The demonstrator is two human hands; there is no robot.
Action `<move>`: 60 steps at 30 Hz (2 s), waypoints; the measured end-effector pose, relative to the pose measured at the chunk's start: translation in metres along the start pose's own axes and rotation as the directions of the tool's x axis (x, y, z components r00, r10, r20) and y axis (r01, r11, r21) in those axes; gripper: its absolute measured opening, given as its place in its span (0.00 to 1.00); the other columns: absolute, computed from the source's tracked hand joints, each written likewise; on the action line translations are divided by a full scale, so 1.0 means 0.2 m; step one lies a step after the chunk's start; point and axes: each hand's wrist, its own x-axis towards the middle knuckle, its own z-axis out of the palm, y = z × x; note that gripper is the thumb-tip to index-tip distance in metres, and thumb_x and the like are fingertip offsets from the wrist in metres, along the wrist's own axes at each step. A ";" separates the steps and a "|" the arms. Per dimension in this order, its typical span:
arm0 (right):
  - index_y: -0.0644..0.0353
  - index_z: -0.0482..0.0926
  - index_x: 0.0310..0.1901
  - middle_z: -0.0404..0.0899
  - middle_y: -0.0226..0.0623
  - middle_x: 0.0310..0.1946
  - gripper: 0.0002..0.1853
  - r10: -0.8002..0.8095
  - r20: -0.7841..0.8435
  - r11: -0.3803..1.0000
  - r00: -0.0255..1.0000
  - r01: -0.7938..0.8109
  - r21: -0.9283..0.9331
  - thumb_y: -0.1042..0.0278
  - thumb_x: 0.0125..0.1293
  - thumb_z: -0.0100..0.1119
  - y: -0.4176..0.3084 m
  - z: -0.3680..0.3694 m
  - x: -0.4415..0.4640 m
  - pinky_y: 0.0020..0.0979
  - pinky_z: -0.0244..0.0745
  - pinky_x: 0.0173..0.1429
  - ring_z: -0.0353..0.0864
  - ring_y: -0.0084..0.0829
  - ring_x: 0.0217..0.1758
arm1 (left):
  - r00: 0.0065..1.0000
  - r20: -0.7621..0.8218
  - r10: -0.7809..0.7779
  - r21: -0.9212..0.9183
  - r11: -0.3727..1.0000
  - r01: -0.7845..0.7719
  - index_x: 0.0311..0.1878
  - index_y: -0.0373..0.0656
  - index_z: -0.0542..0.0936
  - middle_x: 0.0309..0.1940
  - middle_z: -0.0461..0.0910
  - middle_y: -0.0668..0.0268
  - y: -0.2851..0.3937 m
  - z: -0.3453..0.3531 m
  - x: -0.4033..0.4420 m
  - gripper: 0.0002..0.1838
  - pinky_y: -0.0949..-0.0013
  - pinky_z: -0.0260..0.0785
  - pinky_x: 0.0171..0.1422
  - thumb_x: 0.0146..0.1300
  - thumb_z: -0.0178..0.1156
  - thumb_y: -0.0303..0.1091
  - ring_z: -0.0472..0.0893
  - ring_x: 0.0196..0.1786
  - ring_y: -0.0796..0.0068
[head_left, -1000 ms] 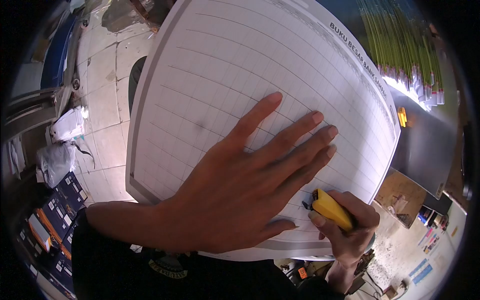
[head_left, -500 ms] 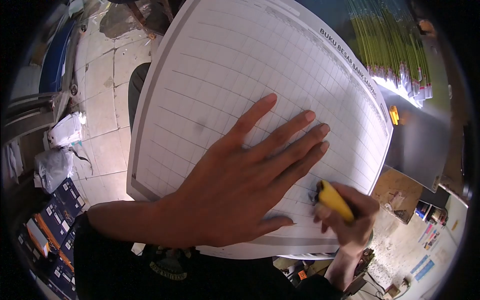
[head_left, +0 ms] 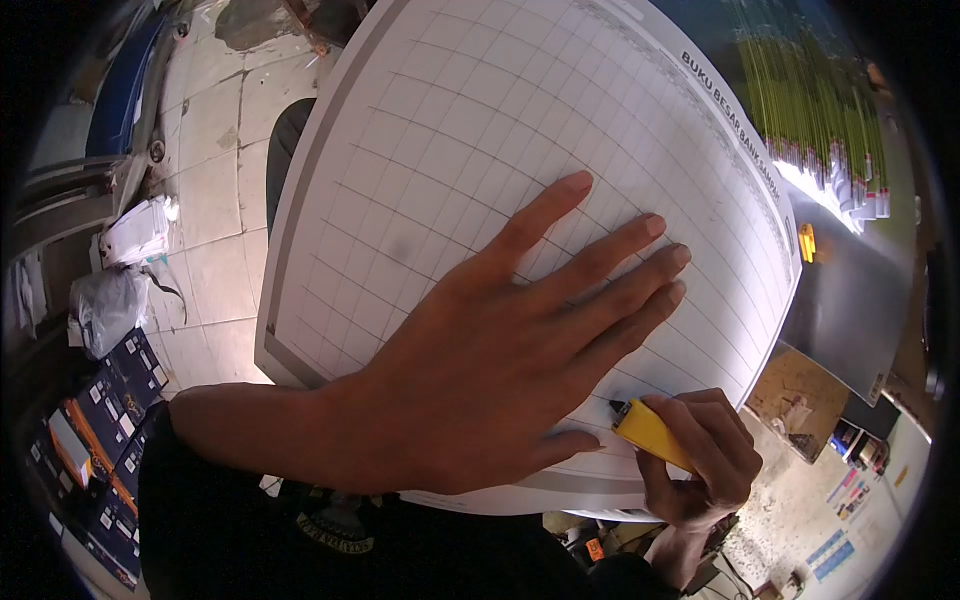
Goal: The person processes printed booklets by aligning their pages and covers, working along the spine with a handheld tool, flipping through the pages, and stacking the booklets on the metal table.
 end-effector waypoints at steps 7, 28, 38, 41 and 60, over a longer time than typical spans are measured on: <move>0.66 0.89 0.47 0.83 0.38 0.31 0.25 0.110 0.029 0.993 0.994 -0.111 0.033 0.79 0.41 0.75 -0.03 0.00 -0.01 0.30 0.78 0.31 0.85 0.33 0.31 | 1.000 -0.019 -0.008 -0.005 1.000 0.008 0.76 0.49 0.68 0.81 0.59 0.63 0.01 0.01 0.00 0.52 0.34 0.33 0.86 0.57 0.60 0.76 0.55 0.83 0.60; 0.62 0.89 0.50 0.86 0.39 0.37 0.23 -0.172 0.102 0.968 0.980 0.188 -0.168 0.67 0.50 0.77 0.06 -0.01 -0.02 0.28 0.80 0.30 0.87 0.30 0.32 | 1.000 -0.006 -0.012 0.001 1.000 0.012 0.76 0.46 0.68 0.81 0.58 0.61 0.01 0.00 0.00 0.53 0.32 0.35 0.85 0.56 0.62 0.74 0.55 0.83 0.58; 0.67 0.88 0.49 0.85 0.42 0.36 0.25 -0.086 0.118 0.986 0.989 0.102 -0.135 0.61 0.51 0.80 0.03 0.00 -0.02 0.29 0.82 0.30 0.87 0.31 0.32 | 1.000 -0.029 0.003 0.007 1.000 -0.002 0.76 0.44 0.68 0.79 0.62 0.60 0.01 0.01 0.00 0.48 0.34 0.30 0.86 0.64 0.55 0.73 0.54 0.83 0.58; 0.64 0.88 0.50 0.85 0.42 0.37 0.25 -0.008 0.102 1.000 0.995 0.009 -0.003 0.58 0.54 0.80 -0.02 -0.01 0.03 0.30 0.83 0.32 0.89 0.32 0.33 | 1.000 -0.005 -0.011 -0.008 1.000 0.011 0.77 0.47 0.66 0.81 0.58 0.62 0.00 0.00 0.01 0.53 0.33 0.34 0.86 0.57 0.60 0.76 0.54 0.83 0.60; 0.53 0.91 0.44 0.88 0.35 0.41 0.18 -0.141 -0.017 0.987 0.990 0.142 0.074 0.61 0.51 0.80 0.04 0.07 -0.08 0.24 0.81 0.31 0.85 0.26 0.32 | 0.999 0.035 -0.028 0.022 0.999 0.027 0.79 0.49 0.64 0.82 0.57 0.61 0.02 -0.02 0.01 0.64 0.33 0.32 0.85 0.47 0.50 0.89 0.54 0.84 0.60</move>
